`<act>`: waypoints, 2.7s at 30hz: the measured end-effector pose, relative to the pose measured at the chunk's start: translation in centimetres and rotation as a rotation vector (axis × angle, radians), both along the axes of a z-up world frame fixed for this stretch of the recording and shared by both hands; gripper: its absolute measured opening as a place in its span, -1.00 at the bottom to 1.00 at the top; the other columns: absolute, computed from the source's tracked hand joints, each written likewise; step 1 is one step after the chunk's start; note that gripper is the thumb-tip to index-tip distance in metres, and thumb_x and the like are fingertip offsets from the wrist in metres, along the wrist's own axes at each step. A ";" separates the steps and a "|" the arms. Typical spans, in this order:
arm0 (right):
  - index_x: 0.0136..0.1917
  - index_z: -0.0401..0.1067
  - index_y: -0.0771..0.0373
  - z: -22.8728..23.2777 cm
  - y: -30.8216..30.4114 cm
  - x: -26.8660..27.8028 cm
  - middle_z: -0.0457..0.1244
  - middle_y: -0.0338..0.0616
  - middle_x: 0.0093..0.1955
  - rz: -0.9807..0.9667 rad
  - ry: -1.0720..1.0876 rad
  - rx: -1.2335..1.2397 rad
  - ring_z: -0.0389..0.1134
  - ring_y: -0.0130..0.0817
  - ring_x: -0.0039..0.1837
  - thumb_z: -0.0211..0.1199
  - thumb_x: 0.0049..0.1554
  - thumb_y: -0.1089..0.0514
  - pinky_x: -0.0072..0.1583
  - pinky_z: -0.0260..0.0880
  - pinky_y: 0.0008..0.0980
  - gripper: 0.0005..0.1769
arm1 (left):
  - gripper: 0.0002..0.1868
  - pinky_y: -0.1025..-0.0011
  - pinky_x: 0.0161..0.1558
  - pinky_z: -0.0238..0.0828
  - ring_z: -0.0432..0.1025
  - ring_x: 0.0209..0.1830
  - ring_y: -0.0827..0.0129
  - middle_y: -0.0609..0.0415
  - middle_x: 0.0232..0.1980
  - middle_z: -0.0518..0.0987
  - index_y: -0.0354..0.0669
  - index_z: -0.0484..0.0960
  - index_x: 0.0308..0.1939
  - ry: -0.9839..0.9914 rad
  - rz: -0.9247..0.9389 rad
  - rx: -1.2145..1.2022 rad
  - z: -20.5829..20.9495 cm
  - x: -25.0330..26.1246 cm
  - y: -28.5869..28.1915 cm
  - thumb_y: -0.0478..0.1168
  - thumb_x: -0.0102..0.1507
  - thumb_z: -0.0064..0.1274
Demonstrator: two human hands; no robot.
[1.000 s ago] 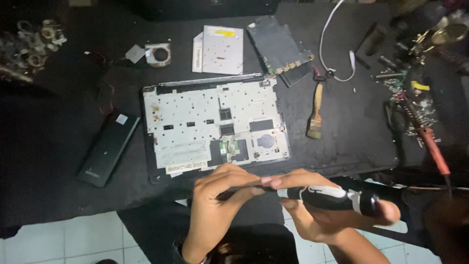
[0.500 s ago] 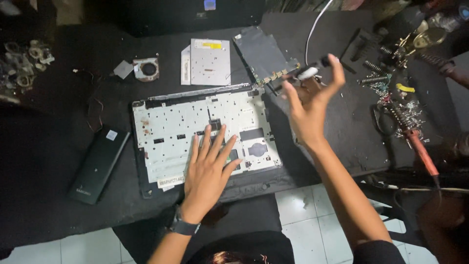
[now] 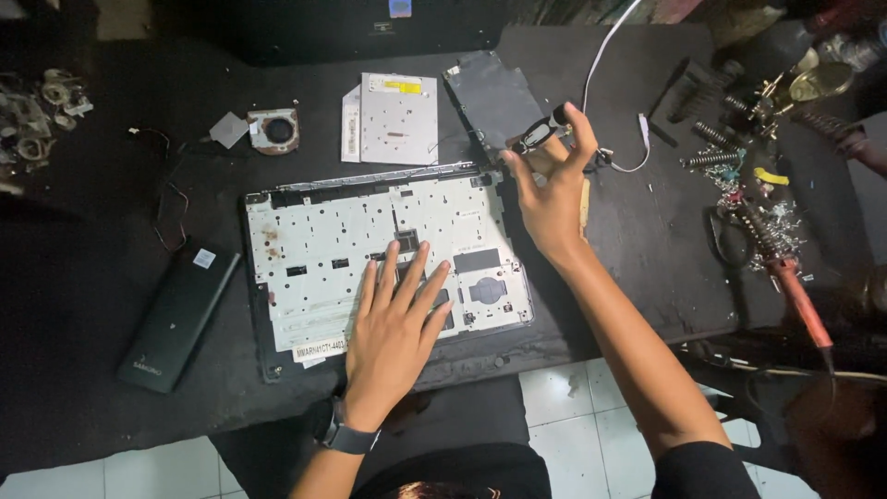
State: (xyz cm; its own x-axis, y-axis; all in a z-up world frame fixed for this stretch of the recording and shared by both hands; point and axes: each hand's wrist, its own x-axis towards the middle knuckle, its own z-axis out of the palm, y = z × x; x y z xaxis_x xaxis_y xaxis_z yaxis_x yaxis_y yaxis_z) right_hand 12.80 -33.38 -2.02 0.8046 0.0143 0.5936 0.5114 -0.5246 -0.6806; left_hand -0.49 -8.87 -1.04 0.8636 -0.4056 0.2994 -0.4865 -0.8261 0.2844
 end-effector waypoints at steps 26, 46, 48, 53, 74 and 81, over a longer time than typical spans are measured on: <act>0.55 -0.14 0.18 0.3 -0.8 0.2 0.30 0.07 0.18 -0.055 -0.064 -0.280 0.48 0.08 0.07 0.44 0.19 0.40 0.03 0.51 0.01 -0.07 | -0.50 -0.08 0.57 -0.39 -0.12 0.68 -0.05 -0.05 0.60 0.25 0.05 0.47 0.42 0.202 -0.011 -0.196 0.5 -0.1 0.0 0.09 0.48 -0.21; 0.57 -0.12 0.19 -0.3 -1.4 1.3 0.39 0.00 0.07 -0.054 -0.047 -0.261 0.49 0.00 0.11 0.48 0.16 0.40 0.14 0.45 -0.01 -0.03 | -0.51 -0.07 0.57 -0.38 -0.11 0.68 -0.03 -0.03 0.60 0.26 0.05 0.47 0.43 0.176 0.000 -0.207 0.4 -0.1 0.0 0.08 0.48 -0.20; 0.59 -0.24 0.14 2.5 0.0 0.7 0.38 0.02 0.13 0.019 0.003 -0.278 0.47 0.07 0.16 0.38 0.25 0.39 0.25 0.38 0.17 -0.06 | -0.51 -0.08 0.57 -0.40 -0.12 0.68 -0.06 -0.05 0.60 0.26 0.02 0.48 0.42 0.201 -0.012 -0.220 0.6 0.0 0.0 0.07 0.48 -0.19; 0.59 -0.22 0.17 0.9 -1.1 1.4 0.39 0.03 0.10 0.027 -0.006 -0.272 0.47 0.09 0.15 0.37 0.22 0.45 0.28 0.35 0.22 -0.05 | -0.51 -0.08 0.57 -0.38 -0.12 0.68 -0.04 -0.03 0.60 0.26 0.05 0.47 0.43 0.192 -0.004 -0.210 0.4 0.0 0.0 0.08 0.48 -0.20; 0.62 -0.12 0.11 1.1 -0.6 1.7 0.22 -0.09 -0.09 0.107 -0.039 -0.231 0.35 -0.29 -0.07 0.42 0.29 0.46 0.08 0.35 -0.37 -0.09 | -0.48 -0.02 0.60 -0.13 0.00 0.64 -0.03 0.06 0.59 0.27 0.11 0.43 0.46 0.025 0.008 -0.094 0.1 0.1 0.1 0.09 0.45 -0.16; 0.62 -0.12 -0.05 -0.5 -0.8 1.8 0.27 -0.18 -0.24 0.064 -0.059 -0.186 0.23 -0.37 -0.18 0.56 0.23 0.44 0.20 0.36 -0.38 0.05 | -0.48 -0.03 0.59 -0.10 0.01 0.64 -0.04 0.06 0.59 0.27 0.11 0.43 0.47 0.019 0.000 -0.085 0.1 0.0 0.2 0.09 0.46 -0.15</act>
